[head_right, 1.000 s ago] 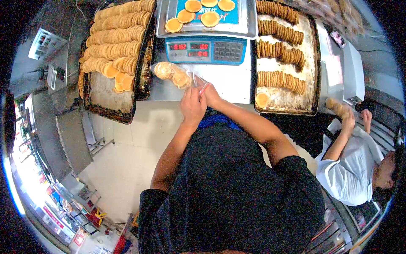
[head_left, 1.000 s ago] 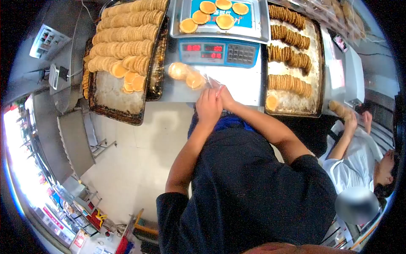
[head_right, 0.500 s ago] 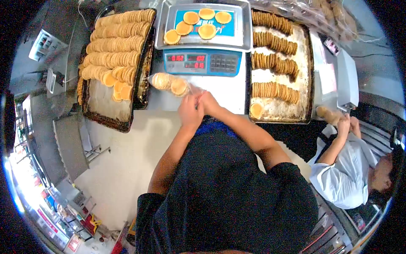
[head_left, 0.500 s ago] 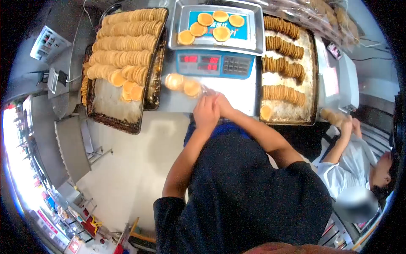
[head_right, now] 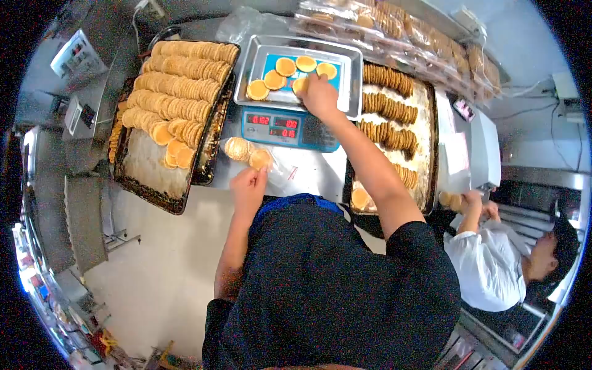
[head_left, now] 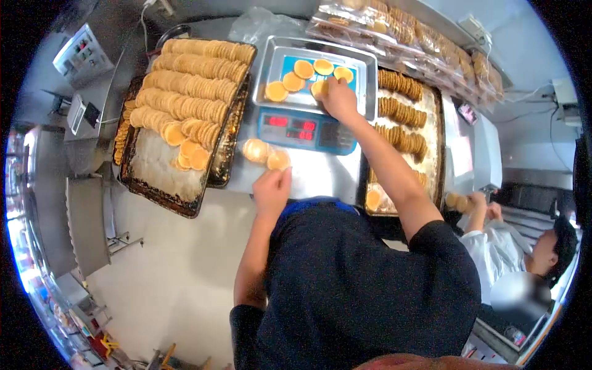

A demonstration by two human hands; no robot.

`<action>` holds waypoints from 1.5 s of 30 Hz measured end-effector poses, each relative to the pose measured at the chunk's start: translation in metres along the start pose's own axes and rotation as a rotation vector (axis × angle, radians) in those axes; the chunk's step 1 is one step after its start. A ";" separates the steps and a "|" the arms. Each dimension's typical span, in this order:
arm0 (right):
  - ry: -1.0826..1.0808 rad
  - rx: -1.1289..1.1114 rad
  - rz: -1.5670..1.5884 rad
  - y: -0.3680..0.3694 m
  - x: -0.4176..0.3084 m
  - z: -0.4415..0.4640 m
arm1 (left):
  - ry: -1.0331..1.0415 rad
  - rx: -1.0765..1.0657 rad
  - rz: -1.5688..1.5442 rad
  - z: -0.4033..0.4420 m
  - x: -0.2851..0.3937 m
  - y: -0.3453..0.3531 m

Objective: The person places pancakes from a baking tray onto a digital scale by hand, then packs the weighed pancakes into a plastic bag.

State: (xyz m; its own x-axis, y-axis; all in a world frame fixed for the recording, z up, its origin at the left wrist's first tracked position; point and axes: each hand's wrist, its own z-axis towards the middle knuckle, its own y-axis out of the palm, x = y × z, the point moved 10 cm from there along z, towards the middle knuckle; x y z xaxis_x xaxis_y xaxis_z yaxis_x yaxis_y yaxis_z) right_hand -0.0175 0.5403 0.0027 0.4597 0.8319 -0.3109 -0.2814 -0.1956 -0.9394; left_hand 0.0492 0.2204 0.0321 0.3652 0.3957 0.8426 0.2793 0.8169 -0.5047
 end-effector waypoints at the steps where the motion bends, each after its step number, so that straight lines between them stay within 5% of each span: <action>1: -0.029 0.005 -0.005 0.001 -0.003 0.006 | -0.003 0.029 -0.005 -0.003 -0.001 -0.009; 7: -0.198 -0.319 0.114 0.011 0.001 0.059 | -0.235 0.213 -0.065 -0.027 -0.039 -0.042; 9: -0.317 -0.270 0.095 0.014 -0.003 0.089 | -0.387 0.298 -0.157 -0.035 -0.067 -0.045; 11: -0.658 -0.187 0.175 0.008 -0.030 0.095 | -0.348 0.338 -0.213 -0.026 -0.065 -0.048; 14: -0.776 -0.276 0.253 0.027 -0.046 0.105 | -0.355 0.330 -0.210 -0.018 -0.057 -0.047; 17: -0.618 -0.467 0.108 0.040 -0.047 0.116 | -0.279 0.317 -0.162 -0.013 -0.046 -0.040; 22: -0.406 -0.529 0.376 0.028 -0.046 0.097 | -0.313 0.319 -0.266 -0.017 -0.058 -0.032; 27: -0.476 -0.683 0.255 0.033 -0.059 0.085 | -0.349 0.333 -0.259 -0.017 -0.071 -0.036; 29: -0.714 -0.546 0.405 0.016 -0.074 0.080 | -0.371 0.304 -0.260 -0.015 -0.069 -0.033; 37: -0.550 -0.776 0.371 0.046 -0.095 0.080 | -0.356 0.278 -0.262 -0.005 -0.061 -0.030; 39: -0.648 -0.760 0.404 0.046 -0.109 0.079 | -0.353 0.277 -0.277 -0.008 -0.067 -0.026; 43: -0.453 -0.808 0.490 0.055 -0.120 0.074 | -0.416 0.296 -0.346 -0.010 -0.077 -0.025; 45: -0.726 -0.619 0.300 0.056 -0.134 0.076 | -0.434 0.288 -0.338 -0.010 -0.076 -0.024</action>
State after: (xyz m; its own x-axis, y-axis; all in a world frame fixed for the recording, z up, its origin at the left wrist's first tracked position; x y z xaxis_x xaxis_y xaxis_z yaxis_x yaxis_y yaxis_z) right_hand -0.1593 0.4573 0.0024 -0.2423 0.7789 -0.5784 0.2818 -0.5140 -0.8102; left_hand 0.0237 0.1666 -0.0215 -0.1125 0.1802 0.9772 0.0435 0.9834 -0.1763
